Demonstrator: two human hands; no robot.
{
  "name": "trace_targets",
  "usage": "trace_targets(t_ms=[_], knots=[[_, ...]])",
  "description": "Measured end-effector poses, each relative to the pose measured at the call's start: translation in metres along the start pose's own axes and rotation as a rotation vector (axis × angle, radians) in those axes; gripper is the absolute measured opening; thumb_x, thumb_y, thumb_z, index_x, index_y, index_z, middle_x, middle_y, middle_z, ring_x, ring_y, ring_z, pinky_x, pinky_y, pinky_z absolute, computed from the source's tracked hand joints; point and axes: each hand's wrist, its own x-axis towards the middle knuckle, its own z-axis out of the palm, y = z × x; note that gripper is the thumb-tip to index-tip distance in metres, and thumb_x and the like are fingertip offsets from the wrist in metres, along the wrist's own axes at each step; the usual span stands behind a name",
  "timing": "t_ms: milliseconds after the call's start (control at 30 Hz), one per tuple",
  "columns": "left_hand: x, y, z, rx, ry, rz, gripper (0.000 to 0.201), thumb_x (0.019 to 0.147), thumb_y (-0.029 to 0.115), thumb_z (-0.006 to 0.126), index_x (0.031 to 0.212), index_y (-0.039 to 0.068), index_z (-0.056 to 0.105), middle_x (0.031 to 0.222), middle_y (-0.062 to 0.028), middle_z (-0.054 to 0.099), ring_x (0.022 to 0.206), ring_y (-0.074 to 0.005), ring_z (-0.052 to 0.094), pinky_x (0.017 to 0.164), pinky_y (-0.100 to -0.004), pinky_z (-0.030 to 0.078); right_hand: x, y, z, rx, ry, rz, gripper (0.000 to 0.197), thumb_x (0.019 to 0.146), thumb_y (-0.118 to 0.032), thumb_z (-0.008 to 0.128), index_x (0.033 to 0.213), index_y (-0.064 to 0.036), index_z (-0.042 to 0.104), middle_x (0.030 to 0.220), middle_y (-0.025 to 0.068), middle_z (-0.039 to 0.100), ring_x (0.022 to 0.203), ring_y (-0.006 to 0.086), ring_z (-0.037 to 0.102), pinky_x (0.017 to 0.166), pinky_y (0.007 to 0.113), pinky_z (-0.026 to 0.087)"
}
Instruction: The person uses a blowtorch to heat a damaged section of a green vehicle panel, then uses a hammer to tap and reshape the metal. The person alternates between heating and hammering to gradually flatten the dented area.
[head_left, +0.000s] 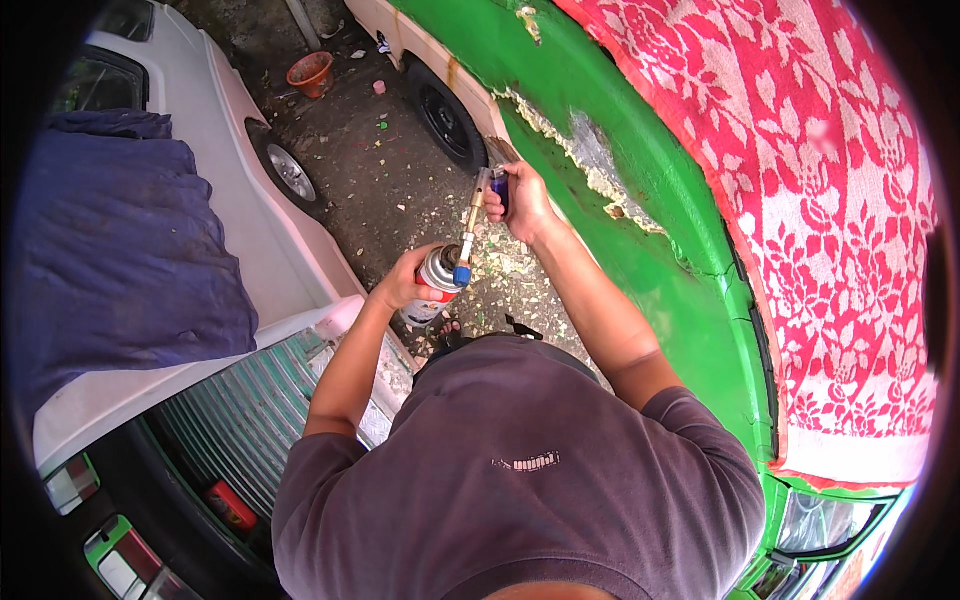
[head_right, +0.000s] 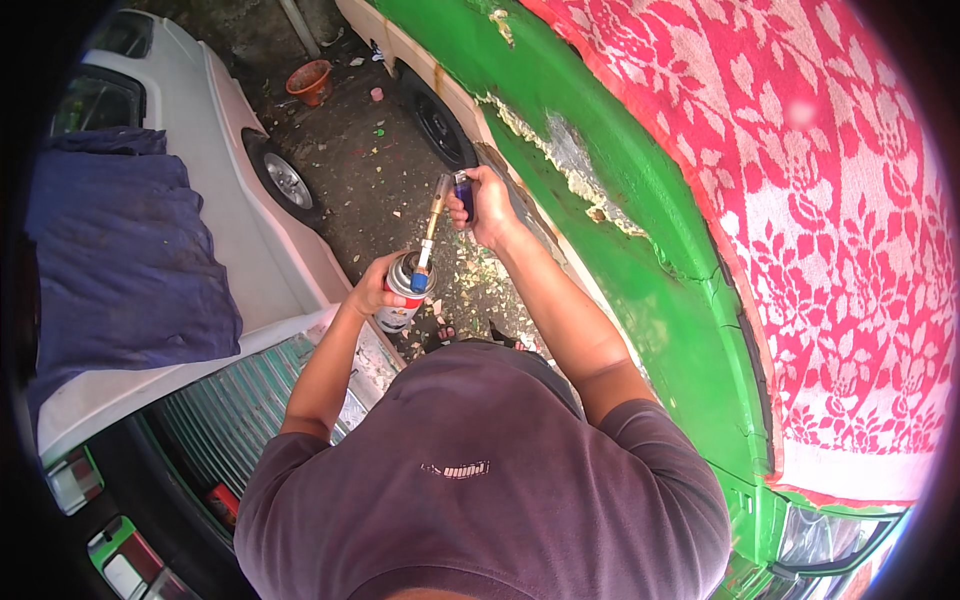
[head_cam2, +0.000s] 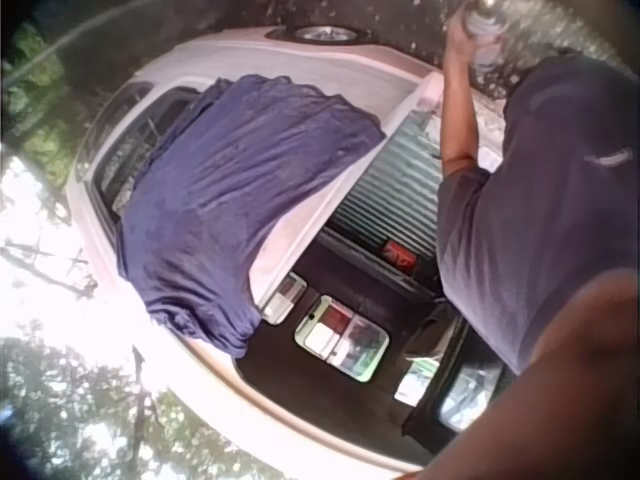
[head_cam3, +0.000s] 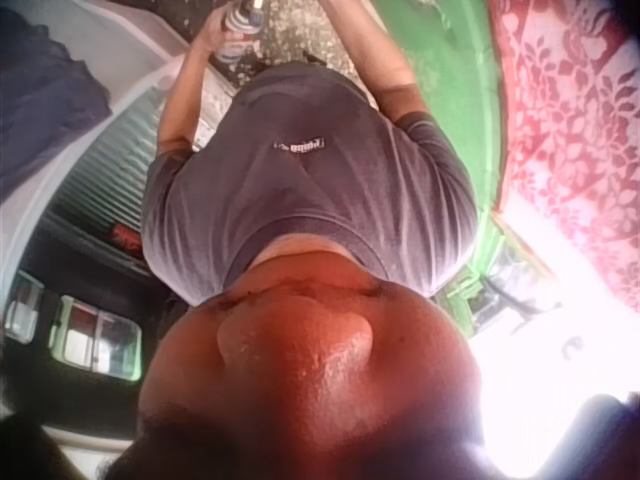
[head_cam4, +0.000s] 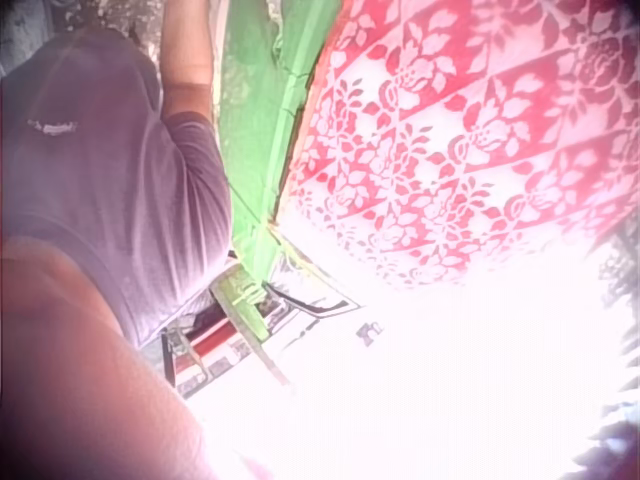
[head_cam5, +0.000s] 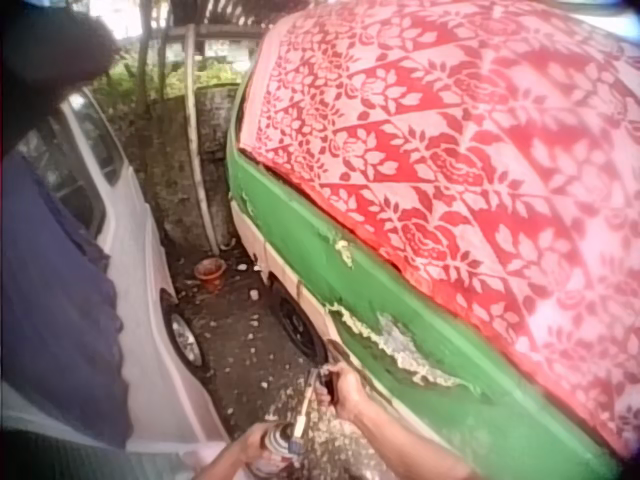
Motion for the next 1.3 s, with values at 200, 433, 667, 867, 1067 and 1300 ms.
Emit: trace_targets(t_ms=[200,433,667,867,1067,1300], knots=[[0.003,0.005,0.003,0.492,0.281,0.046,0.080,0.063,0.042,0.086,0.124,-0.001,0.057,0.107,-0.0121,0.069,0.100,-0.0196,0.066,0.091,-0.0338,0.049,-0.025,0.030,-0.013,-0.174,0.095,-0.078,0.054,0.092,-0.062,0.050,0.076,-0.0106,0.047,0.058,-0.0017,0.044,0.050,0.0102,0.040,0.048,0.026,0.033],[0.013,0.006,0.006,0.669,0.545,0.057,0.074,0.065,0.041,0.085,0.123,0.004,0.058,0.104,-0.0173,0.070,0.100,-0.0328,0.068,0.086,-0.0398,0.052,-0.059,0.041,-0.014,-0.525,0.062,-0.114,0.032,0.093,-0.034,0.065,0.091,-0.0014,0.069,0.060,-0.0001,0.055,0.049,0.0071,0.045,0.047,0.022,0.034],[0.020,0.016,0.020,0.784,0.591,0.014,0.072,0.064,0.043,0.085,0.122,0.007,0.060,0.104,-0.0162,0.070,0.099,-0.0328,0.068,0.084,-0.0408,0.053,-0.061,0.037,-0.012,-0.358,0.066,-0.096,0.028,0.088,-0.027,0.071,0.088,0.0010,0.070,0.062,0.0031,0.061,0.047,0.0065,0.048,0.044,0.021,0.035],[0.022,0.019,0.025,0.869,0.601,-0.010,0.069,0.066,0.037,0.086,0.122,0.006,0.060,0.105,-0.0150,0.071,0.100,-0.0294,0.070,0.085,-0.0378,0.053,-0.057,0.037,-0.018,-0.349,0.080,-0.108,0.026,0.087,-0.024,0.072,0.085,0.0016,0.068,0.062,0.0036,0.062,0.047,0.0073,0.049,0.044,0.022,0.035],[0.021,0.022,0.028,0.883,0.614,-0.021,0.070,0.065,0.039,0.087,0.122,0.008,0.060,0.103,-0.0150,0.071,0.099,-0.0305,0.070,0.084,-0.0389,0.054,-0.057,0.038,-0.018,-0.362,0.090,-0.115,0.023,0.086,-0.022,0.073,0.083,0.0007,0.068,0.063,0.0040,0.062,0.048,0.0076,0.049,0.045,0.022,0.035],[0.021,0.023,0.027,0.924,0.623,-0.089,0.078,0.063,0.049,0.083,0.127,0.010,0.059,0.106,-0.0163,0.070,0.099,-0.0332,0.068,0.085,-0.0417,0.052,-0.056,0.038,-0.018,-0.418,0.118,-0.159,0.022,0.085,-0.021,0.075,0.079,-0.0017,0.066,0.062,0.0047,0.063,0.048,0.0065,0.048,0.046,0.023,0.034]])
